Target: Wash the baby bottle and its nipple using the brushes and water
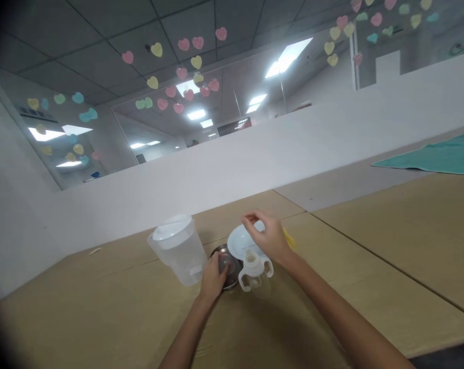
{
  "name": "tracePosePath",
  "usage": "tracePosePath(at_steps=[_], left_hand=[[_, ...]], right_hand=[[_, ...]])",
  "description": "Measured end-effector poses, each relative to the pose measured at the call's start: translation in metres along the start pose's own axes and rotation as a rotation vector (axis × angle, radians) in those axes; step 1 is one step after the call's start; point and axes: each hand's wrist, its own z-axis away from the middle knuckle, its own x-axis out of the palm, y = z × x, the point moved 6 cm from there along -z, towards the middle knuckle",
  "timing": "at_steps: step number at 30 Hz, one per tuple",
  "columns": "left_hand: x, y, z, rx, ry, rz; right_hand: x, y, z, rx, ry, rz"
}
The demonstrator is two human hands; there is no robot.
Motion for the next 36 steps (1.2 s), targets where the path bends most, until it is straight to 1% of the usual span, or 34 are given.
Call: tracePosePath(at_steps=[1, 2, 4, 6, 7, 9, 10, 12, 15, 19, 22, 25, 28, 30, 32, 36], left_hand=[[-0.002, 0.0, 0.0, -0.044, 0.008, -0.002], [-0.007, 0.002, 0.001, -0.08, 0.041, -0.007], [-0.025, 0.012, 0.002, -0.117, 0.174, -0.013], [-0.046, 0.032, 0.004, -0.078, 0.305, 0.039], [-0.056, 0.045, 0.006, -0.045, 0.358, 0.103], [-0.069, 0.069, 0.009, 0.035, 0.42, 0.266], [-0.071, 0.081, 0.01, 0.074, 0.424, 0.35], [-0.067, 0.099, 0.011, 0.133, 0.395, 0.467], [-0.051, 0.113, 0.014, 0.227, 0.35, 0.503], [-0.031, 0.114, 0.021, 0.321, 0.252, 0.423], [-0.02, 0.11, 0.025, 0.316, 0.16, 0.353], [-0.005, 0.104, 0.028, 0.265, 0.091, 0.399], [0.013, 0.098, 0.031, 0.218, 0.008, 0.489], [0.023, 0.094, 0.032, 0.202, -0.032, 0.513], [0.027, 0.092, 0.034, 0.205, -0.035, 0.513], [0.029, 0.09, 0.036, 0.221, -0.015, 0.494]], right_hand=[[0.011, 0.015, 0.008, 0.042, -0.065, -0.007], [0.019, 0.029, 0.016, 0.072, -0.107, -0.02], [0.028, 0.05, 0.031, 0.116, -0.135, -0.061], [0.028, 0.065, 0.042, 0.147, -0.099, -0.074], [0.027, 0.069, 0.046, 0.144, -0.084, -0.069], [0.023, 0.068, 0.052, 0.098, -0.06, -0.045], [0.021, 0.065, 0.054, 0.06, -0.054, -0.031], [0.019, 0.054, 0.058, -0.037, -0.055, -0.009], [0.022, 0.038, 0.067, -0.196, -0.086, 0.021], [0.031, 0.033, 0.076, -0.346, -0.121, 0.062], [0.033, 0.031, 0.078, -0.413, -0.137, 0.084], [0.029, 0.031, 0.076, -0.396, -0.085, 0.128], [0.026, 0.036, 0.075, -0.34, -0.02, 0.151], [0.025, 0.04, 0.076, -0.301, 0.0, 0.146], [0.026, 0.043, 0.077, -0.272, 0.009, 0.139], [0.027, 0.046, 0.08, -0.236, 0.009, 0.131]])
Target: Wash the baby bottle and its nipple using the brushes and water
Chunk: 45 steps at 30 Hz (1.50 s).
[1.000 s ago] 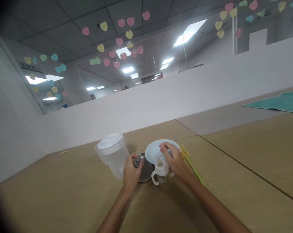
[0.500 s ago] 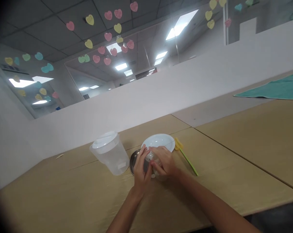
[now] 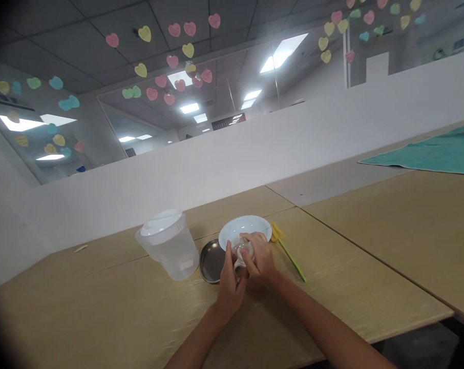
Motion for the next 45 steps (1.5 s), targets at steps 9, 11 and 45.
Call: tracePosePath(at_steps=[9, 11, 45], left_hand=[[-0.001, 0.003, 0.001, 0.035, 0.019, -0.06], [-0.003, 0.005, -0.001, 0.031, 0.024, -0.068], [-0.014, -0.001, -0.004, 0.02, 0.124, -0.108]], right_hand=[[0.003, 0.018, 0.01, 0.16, 0.065, 0.029], [0.004, 0.021, 0.011, 0.167, 0.076, 0.021], [0.012, 0.029, 0.011, 0.216, -0.032, -0.083]])
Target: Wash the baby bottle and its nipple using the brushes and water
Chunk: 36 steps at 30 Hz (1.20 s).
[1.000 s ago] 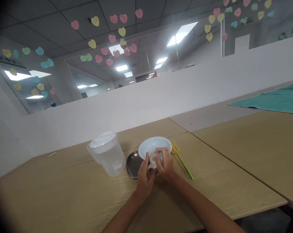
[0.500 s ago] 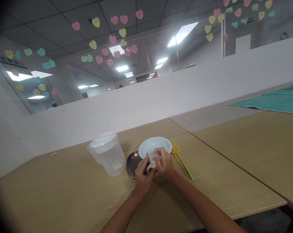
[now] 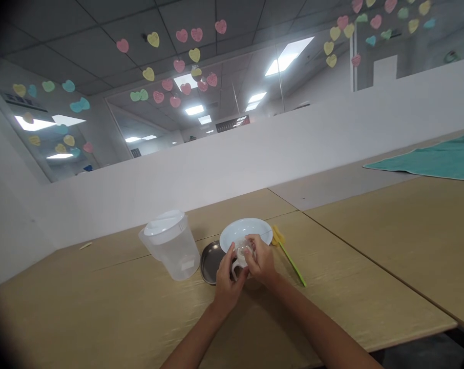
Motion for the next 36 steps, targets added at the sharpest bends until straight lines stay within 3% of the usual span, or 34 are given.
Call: tracePosePath(at_steps=[11, 23, 31, 36], left_hand=[[0.007, -0.004, 0.002, -0.077, -0.075, 0.164], [0.008, -0.006, 0.003, -0.084, -0.077, 0.15], [0.01, -0.005, 0.002, -0.076, -0.097, 0.182], [0.011, -0.005, 0.002, -0.06, -0.111, 0.166]], right_hand=[[0.003, -0.011, -0.003, -0.04, -0.141, -0.042], [0.002, -0.013, -0.004, -0.036, -0.142, 0.003], [0.008, -0.004, -0.004, 0.117, -0.131, -0.237], [0.006, -0.006, -0.005, 0.12, -0.101, -0.207]])
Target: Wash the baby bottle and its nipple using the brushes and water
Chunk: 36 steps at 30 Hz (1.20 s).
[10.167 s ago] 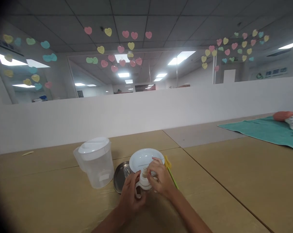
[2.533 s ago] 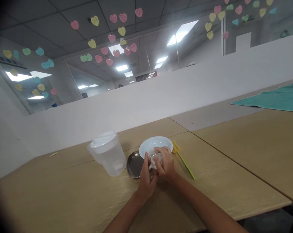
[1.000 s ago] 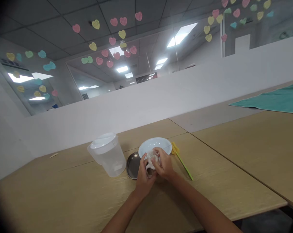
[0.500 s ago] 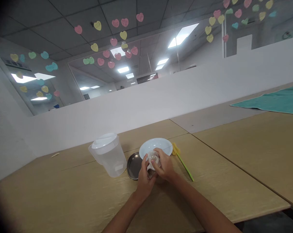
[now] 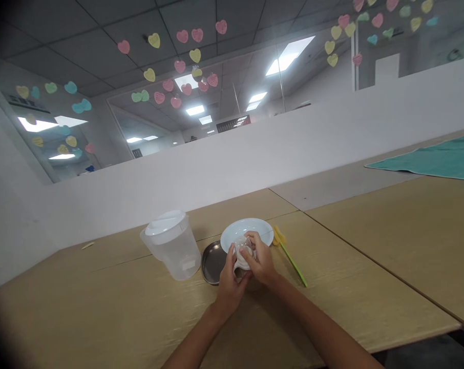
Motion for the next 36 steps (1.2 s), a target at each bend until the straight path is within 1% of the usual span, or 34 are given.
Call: tracePosePath(at_steps=[4, 6, 8, 10, 12, 14, 17, 19, 21, 24, 27, 31, 36], left_hand=[[0.0, 0.003, -0.001, 0.009, -0.03, 0.028], [-0.001, 0.005, -0.002, 0.002, -0.032, 0.059], [-0.001, 0.007, -0.003, -0.004, -0.034, 0.088], [0.0, 0.008, -0.003, -0.008, -0.037, 0.098], [0.001, 0.008, -0.003, -0.014, -0.035, 0.087], [0.001, 0.006, -0.003, -0.022, -0.032, 0.067], [0.001, 0.004, -0.003, -0.032, -0.031, 0.032], [0.0, 0.004, -0.002, -0.03, -0.029, 0.011], [-0.001, 0.004, -0.002, -0.03, -0.025, -0.003], [-0.001, 0.002, -0.002, -0.035, -0.026, -0.01], [-0.001, 0.001, -0.002, -0.035, -0.026, -0.01], [-0.001, 0.001, -0.002, -0.041, -0.028, -0.008], [-0.001, 0.004, -0.002, -0.012, -0.029, -0.02]], right_hand=[[-0.003, 0.0, 0.004, -0.057, 0.034, 0.141], [-0.006, 0.0, 0.006, -0.113, 0.075, 0.202], [-0.009, 0.0, 0.009, -0.181, 0.147, 0.245], [-0.012, -0.002, 0.011, -0.249, 0.229, 0.233], [-0.014, -0.005, 0.012, -0.28, 0.283, 0.146], [-0.016, -0.005, 0.01, -0.232, 0.336, 0.02], [-0.024, 0.002, 0.003, -0.05, 0.457, -0.131], [-0.031, 0.01, -0.004, 0.052, 0.526, -0.156], [-0.037, 0.023, -0.01, 0.147, 0.55, -0.13], [-0.039, 0.045, -0.016, 0.267, 0.486, -0.086], [-0.033, 0.058, -0.018, 0.273, 0.368, -0.076], [-0.024, 0.059, -0.018, 0.265, 0.25, -0.004], [-0.02, 0.047, -0.02, 0.225, 0.179, 0.047]])
